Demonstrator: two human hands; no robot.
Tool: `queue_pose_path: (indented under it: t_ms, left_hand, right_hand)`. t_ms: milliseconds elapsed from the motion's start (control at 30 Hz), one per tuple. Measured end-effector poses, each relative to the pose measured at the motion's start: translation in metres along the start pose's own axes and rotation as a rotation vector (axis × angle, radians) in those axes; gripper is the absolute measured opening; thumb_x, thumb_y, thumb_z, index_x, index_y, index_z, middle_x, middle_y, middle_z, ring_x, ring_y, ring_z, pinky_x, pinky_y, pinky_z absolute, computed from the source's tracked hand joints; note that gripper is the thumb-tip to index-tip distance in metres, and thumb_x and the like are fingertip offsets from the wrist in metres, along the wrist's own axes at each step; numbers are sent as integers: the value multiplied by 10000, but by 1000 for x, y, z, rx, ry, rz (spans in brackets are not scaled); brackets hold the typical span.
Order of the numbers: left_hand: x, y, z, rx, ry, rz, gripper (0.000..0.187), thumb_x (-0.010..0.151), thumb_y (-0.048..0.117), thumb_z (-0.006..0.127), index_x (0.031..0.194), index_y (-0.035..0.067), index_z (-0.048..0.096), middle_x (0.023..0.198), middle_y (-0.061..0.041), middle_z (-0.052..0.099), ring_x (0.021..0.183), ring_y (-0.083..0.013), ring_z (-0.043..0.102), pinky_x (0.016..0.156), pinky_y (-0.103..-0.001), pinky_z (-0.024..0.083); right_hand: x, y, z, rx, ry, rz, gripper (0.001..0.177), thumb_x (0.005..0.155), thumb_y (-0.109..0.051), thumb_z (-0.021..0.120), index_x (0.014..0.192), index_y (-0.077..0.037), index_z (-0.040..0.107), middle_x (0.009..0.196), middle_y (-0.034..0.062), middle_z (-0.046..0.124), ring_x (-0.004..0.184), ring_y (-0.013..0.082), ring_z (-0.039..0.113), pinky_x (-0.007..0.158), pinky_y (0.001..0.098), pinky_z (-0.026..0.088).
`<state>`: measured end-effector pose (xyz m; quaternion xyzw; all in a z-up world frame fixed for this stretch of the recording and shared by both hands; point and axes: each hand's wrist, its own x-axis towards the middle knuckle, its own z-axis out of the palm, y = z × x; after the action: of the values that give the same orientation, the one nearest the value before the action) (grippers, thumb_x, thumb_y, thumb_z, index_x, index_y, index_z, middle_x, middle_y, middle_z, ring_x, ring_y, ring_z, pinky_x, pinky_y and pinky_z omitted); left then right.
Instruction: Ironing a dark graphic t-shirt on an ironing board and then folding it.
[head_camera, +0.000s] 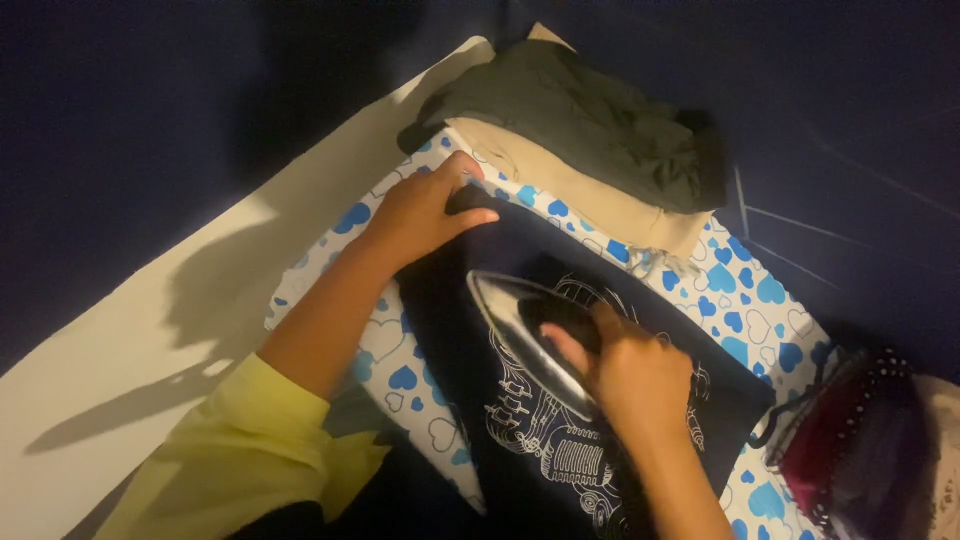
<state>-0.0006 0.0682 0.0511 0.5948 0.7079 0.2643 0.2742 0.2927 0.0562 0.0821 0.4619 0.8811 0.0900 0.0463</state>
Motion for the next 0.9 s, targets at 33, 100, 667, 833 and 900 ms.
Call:
queue_pose_path:
  t_ms: [33,100,667,833,900]
  left_hand:
    - [-3,1,-1,-21,23,25,447,961,452,673,1291,219,482,1097,-149,714,1045,-357,677,871,-480,511]
    - [-7,2,-2,-41,46,53,423,971,422,679,1295,226,491,1166,-213,719,1168,-447,657,1000,-593,486]
    - [7,-33,26,211,266,340,427,995,440,808,1229,141,613,948,-190,741,874,-443,729,769,-552,566]
    - [-11,-28,17,317,287,409,435,1049,395,804,1309,129,578,890,-117,687,751,-348,697,660,-460,537]
    - [-30,-5,5,237,165,330,393,1098,326,729,1352,99,532,926,-150,649,743,-386,644,628,-500,478]
  right_hand:
    - [1,-2,-1,3,102,57,613,879,-797,507,977,-229,717,645,42,713,553,272,710,462,392,525]
    - [2,-4,0,6,206,114,610,861,-775,601,978,-189,726,730,107,754,643,360,752,542,459,584]
    - [-29,37,-8,70,-108,486,644,991,-750,476,1120,-154,683,843,197,771,800,433,770,672,549,593]
    - [-86,87,25,-122,-69,562,690,1004,-827,430,1092,-199,703,691,103,690,645,317,718,533,436,541]
    - [-110,106,43,-324,1,548,758,994,-939,349,1052,-268,696,525,2,606,467,201,664,381,333,488]
